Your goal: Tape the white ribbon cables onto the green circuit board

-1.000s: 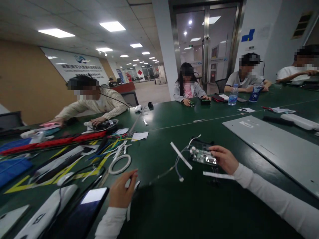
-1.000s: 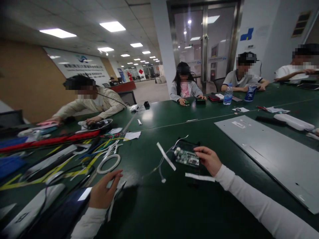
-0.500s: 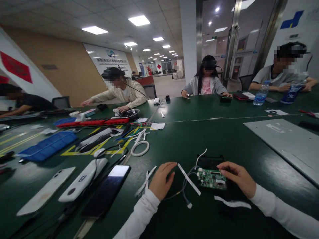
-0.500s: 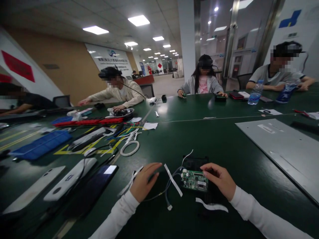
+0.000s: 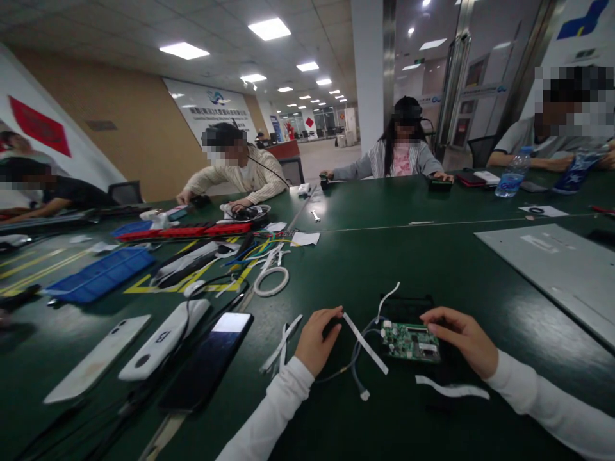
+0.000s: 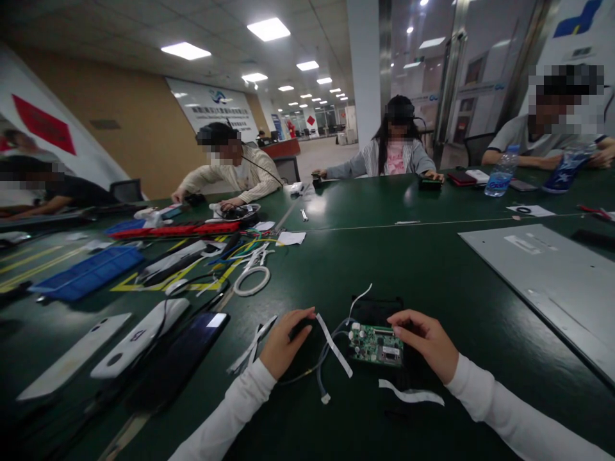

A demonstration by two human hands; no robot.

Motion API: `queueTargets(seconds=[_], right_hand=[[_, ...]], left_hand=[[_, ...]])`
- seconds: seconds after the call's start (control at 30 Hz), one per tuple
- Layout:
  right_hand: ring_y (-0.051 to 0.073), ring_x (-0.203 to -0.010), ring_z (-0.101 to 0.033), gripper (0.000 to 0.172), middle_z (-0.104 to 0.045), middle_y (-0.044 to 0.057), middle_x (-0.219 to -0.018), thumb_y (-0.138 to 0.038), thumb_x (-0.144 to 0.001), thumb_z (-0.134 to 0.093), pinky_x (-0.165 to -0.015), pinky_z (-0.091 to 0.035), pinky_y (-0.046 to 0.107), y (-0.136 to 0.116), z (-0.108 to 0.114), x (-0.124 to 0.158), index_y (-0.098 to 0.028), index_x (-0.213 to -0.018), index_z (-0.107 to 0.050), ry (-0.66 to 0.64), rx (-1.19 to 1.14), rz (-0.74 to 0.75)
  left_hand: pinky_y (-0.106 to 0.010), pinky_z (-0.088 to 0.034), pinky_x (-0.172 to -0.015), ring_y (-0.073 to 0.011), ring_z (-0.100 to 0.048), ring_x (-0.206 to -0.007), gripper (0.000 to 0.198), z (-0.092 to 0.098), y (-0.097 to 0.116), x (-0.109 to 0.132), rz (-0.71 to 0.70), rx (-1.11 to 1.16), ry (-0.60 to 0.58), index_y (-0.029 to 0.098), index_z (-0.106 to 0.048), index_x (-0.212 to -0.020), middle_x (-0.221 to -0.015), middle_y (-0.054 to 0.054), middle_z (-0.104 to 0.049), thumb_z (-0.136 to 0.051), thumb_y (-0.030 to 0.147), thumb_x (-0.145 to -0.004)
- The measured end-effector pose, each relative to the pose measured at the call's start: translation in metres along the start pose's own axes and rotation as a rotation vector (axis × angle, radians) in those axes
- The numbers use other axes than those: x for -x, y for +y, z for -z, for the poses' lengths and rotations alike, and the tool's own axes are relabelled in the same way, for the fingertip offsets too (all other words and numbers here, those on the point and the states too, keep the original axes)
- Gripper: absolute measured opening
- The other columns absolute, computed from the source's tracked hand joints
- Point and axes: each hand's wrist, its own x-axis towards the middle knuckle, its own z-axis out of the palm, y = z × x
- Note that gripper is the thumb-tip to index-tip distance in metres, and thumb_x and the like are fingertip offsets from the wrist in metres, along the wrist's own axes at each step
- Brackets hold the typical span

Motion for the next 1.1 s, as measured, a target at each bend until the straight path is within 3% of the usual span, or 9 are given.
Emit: queueTargets(seconds=[0.17,0.4,0.63,0.8,0.93,1.1], right_hand=[[0.019,-0.088,-0.053,0.028,-0.06,0.003,-0.093,-0.04,-0.069,-0.056,-0.079,-0.041,0.035,0.003,0.0,-0.001,-0.022,-0.09,-0.06,-0.005,0.005,0.014],[0.02,-0.087,-0.053,0.03,-0.06,0.003,-0.092,-0.043,-0.068,-0.056,-0.078,-0.042,0.036,0.004,-0.001,-0.001,-0.023,-0.089,-0.061,0.008,0.005,0.0],[0.019,-0.087,-0.054,0.027,-0.059,0.002,-0.091,-0.04,-0.07,-0.055,-0.078,-0.042,0.036,0.002,-0.001,0.0,-0.024,-0.091,-0.06,-0.016,-0.024,-0.019],[0.019,-0.087,-0.054,0.024,-0.059,0.001,-0.092,-0.038,-0.07,-0.055,-0.077,-0.042,0.035,0.0,-0.001,0.001,-0.025,-0.091,-0.059,-0.028,-0.033,-0.03],[0.019,-0.088,-0.053,0.023,-0.058,0.001,-0.094,-0.037,-0.071,-0.054,-0.078,-0.042,0.034,-0.001,-0.001,0.002,-0.025,-0.091,-0.059,-0.034,-0.049,-0.037],[0.02,-0.089,-0.052,0.025,-0.057,0.002,-0.096,-0.038,-0.072,-0.053,-0.078,-0.042,0.035,0.001,-0.001,0.001,-0.024,-0.092,-0.058,-0.047,-0.046,-0.046]], left_hand=[[-0.038,-0.043,-0.083,-0.0171,-0.052,-0.095,0.029,-0.004,-0.002,-0.004,0.017,-0.014,0.055,0.022,-0.054,-0.103,-0.1,-0.005,-0.058,-0.048,0.017,-0.075],[-0.034,-0.045,-0.075,-0.015,-0.054,-0.081,0.028,-0.008,-0.004,-0.007,0.018,-0.012,0.072,0.022,-0.055,-0.099,-0.082,-0.002,-0.059,-0.049,0.014,-0.073],[-0.033,-0.044,-0.077,-0.0149,-0.054,-0.084,0.023,0.008,0.004,-0.006,0.038,0.025,0.177,0.021,-0.055,-0.098,-0.086,-0.003,-0.058,-0.045,0.02,-0.077],[-0.03,-0.045,-0.075,-0.0155,-0.054,-0.086,0.016,0.02,-0.005,-0.004,0.102,0.061,0.298,0.019,-0.058,-0.087,-0.089,-0.004,-0.059,-0.047,0.024,-0.076],[-0.029,-0.047,-0.073,-0.015,-0.056,-0.083,0.014,0.024,-0.011,-0.003,0.166,0.132,0.342,0.017,-0.057,-0.081,-0.085,-0.004,-0.059,-0.048,0.027,-0.075],[-0.029,-0.047,-0.073,-0.0143,-0.057,-0.078,0.021,0.027,-0.015,-0.002,0.216,0.178,0.356,0.017,-0.057,-0.088,-0.086,-0.004,-0.06,-0.052,0.029,-0.072]])
